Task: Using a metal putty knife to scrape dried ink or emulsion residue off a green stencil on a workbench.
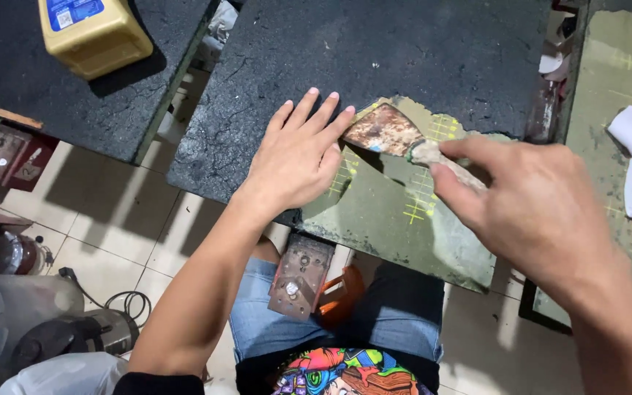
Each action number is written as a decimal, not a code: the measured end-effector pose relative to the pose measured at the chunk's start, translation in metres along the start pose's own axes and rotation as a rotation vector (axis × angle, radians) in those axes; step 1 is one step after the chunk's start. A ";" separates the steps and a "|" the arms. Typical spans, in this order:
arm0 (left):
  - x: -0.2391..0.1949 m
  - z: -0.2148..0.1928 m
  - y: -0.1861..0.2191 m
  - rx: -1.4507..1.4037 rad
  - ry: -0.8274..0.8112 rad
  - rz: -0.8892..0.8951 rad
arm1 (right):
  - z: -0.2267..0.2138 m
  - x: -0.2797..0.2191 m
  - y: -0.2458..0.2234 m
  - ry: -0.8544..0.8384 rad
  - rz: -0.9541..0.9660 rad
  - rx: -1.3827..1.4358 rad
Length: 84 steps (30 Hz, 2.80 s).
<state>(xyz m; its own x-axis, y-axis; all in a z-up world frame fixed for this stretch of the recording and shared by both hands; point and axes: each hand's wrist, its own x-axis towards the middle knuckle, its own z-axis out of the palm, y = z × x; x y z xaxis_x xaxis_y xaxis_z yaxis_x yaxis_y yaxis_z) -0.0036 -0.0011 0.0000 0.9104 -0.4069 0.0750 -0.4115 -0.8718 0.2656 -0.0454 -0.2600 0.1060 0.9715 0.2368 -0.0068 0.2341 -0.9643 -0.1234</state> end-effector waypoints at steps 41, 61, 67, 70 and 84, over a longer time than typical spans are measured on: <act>-0.016 0.001 -0.001 -0.543 0.347 0.112 | 0.040 -0.017 -0.010 0.308 -0.152 0.320; -0.008 -0.001 0.003 0.012 0.107 -0.057 | -0.017 -0.014 -0.012 -0.101 0.234 0.151; -0.004 -0.001 -0.001 -0.023 0.072 -0.107 | -0.022 0.014 -0.031 -0.161 0.067 -0.083; -0.007 0.008 -0.006 -0.019 0.137 -0.075 | -0.017 0.021 -0.026 -0.038 0.000 -0.189; -0.003 0.004 -0.006 -0.256 0.159 -0.186 | 0.016 -0.001 -0.028 0.088 -0.112 -0.101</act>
<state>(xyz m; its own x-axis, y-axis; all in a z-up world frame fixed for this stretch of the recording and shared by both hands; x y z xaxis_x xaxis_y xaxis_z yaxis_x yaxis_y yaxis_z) -0.0040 0.0044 -0.0058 0.9723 -0.1824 0.1459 -0.2322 -0.8221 0.5198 -0.0537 -0.2316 0.0936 0.9374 0.3367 0.0886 0.3395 -0.9404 -0.0179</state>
